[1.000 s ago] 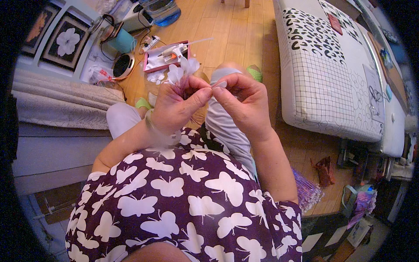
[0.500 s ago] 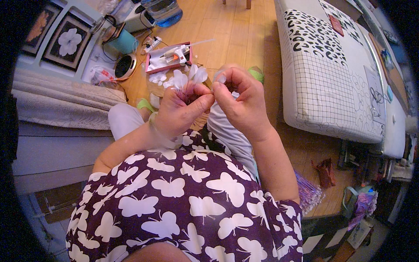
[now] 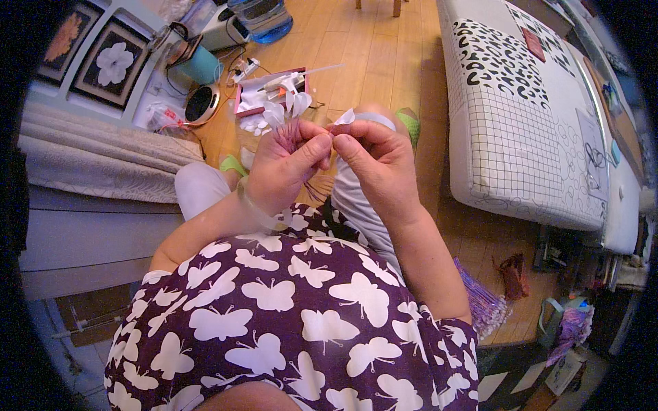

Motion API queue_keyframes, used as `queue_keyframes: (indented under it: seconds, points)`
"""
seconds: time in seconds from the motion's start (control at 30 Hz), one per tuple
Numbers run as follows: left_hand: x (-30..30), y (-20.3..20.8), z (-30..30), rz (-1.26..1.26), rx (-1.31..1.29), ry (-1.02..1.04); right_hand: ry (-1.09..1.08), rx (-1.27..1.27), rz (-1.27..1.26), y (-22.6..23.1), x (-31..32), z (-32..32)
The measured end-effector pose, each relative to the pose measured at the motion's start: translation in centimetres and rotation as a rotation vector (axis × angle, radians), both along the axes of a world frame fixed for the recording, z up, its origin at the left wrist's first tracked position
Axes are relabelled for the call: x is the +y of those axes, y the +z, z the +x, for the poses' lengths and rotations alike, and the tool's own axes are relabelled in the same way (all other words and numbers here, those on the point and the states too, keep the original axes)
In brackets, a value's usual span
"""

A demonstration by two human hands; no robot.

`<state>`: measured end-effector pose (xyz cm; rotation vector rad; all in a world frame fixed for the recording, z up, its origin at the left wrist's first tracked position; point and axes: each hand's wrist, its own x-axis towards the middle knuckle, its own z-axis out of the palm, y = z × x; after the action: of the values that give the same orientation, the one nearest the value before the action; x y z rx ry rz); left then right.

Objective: The person assembles artificial flowers by applying glue to the base of fabric petals with a glue gun and attaching them to a stem.

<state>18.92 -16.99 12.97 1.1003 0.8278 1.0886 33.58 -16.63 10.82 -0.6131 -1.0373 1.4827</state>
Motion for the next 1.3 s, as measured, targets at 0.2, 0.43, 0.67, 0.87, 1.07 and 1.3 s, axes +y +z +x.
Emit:
queue_keyframes:
  seconds: [0.2,0.43,0.67,0.87,1.07,1.3]
  points:
    - [0.1,0.0,-0.3,-0.046,-0.023,-0.02,-0.077,-0.018,-0.015,-0.4,0.6,0.7]
    - [0.0,-0.1,-0.4,-0.045,0.038,-0.013,-0.119,-0.071,0.064,0.8,0.7,0.9]
    - [0.1,-0.1,-0.1,-0.057,0.023,0.001,-0.113,-0.255,0.213,1.1,0.7,1.7]
    - [0.3,-0.1,-0.5,-0.124,-0.02,-0.012,-0.182,-0.521,0.37,1.1,0.5,2.1]
    - [0.2,0.6,-0.1,-0.089,0.043,-0.028,-0.251,-0.508,0.336,1.1,0.2,1.7]
    - [0.4,0.4,0.1,0.017,0.128,-0.005,-0.31,-0.671,0.577,1.7,0.1,1.6]
